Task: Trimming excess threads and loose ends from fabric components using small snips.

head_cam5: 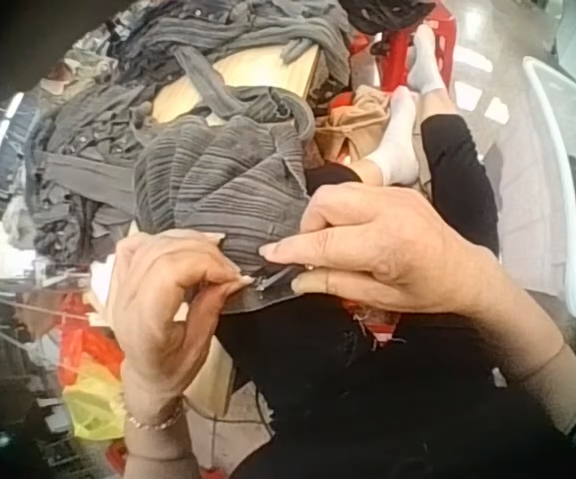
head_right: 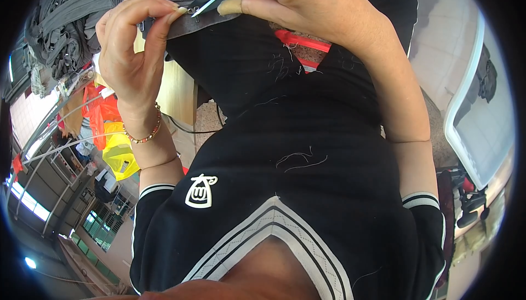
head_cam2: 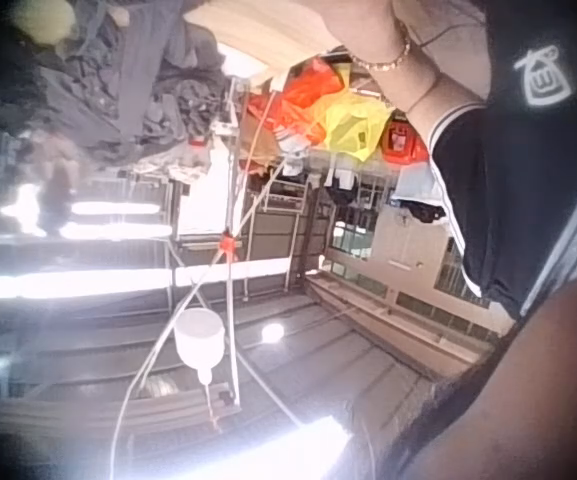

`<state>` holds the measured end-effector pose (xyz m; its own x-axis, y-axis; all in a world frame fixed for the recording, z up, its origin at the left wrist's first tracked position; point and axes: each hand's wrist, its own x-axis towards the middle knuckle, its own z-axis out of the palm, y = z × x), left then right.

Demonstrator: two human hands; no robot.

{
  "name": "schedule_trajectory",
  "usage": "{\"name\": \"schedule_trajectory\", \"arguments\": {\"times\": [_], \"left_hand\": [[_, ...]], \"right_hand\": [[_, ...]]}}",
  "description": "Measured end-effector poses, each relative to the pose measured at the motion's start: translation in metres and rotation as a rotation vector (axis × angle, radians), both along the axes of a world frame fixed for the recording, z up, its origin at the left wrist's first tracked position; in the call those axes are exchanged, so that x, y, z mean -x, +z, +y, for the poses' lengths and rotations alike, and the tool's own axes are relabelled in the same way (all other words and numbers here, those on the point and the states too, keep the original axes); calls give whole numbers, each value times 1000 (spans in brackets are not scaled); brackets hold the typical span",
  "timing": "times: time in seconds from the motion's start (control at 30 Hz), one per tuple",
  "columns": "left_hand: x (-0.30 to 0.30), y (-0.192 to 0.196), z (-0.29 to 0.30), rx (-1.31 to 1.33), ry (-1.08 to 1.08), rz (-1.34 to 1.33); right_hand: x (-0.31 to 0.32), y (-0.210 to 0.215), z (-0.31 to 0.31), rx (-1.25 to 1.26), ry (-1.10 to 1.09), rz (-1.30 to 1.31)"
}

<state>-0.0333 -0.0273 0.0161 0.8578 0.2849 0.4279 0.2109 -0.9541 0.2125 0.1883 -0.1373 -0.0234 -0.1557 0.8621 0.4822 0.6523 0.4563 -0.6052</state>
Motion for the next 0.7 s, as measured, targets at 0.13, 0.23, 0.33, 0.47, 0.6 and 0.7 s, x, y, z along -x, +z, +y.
{"name": "schedule_trajectory", "arguments": {"times": [0.13,0.23,0.33,0.47,0.6,0.7], "left_hand": [[3,-4,2,-36,-39,-34],[2,-5,4,19,-54,-57],[3,-15,8,195,-76,-150],[3,-19,9,218,-73,-162],[3,-23,7,294,-44,-206],[3,-21,6,283,-29,-196]], "right_hand": [[0,-2,0,15,6,32],[-1,-2,0,48,12,64],[-2,-2,1,64,24,85],[-3,-5,2,41,9,115],[-3,-5,4,17,14,105],[-2,-6,6,38,32,87]]}}
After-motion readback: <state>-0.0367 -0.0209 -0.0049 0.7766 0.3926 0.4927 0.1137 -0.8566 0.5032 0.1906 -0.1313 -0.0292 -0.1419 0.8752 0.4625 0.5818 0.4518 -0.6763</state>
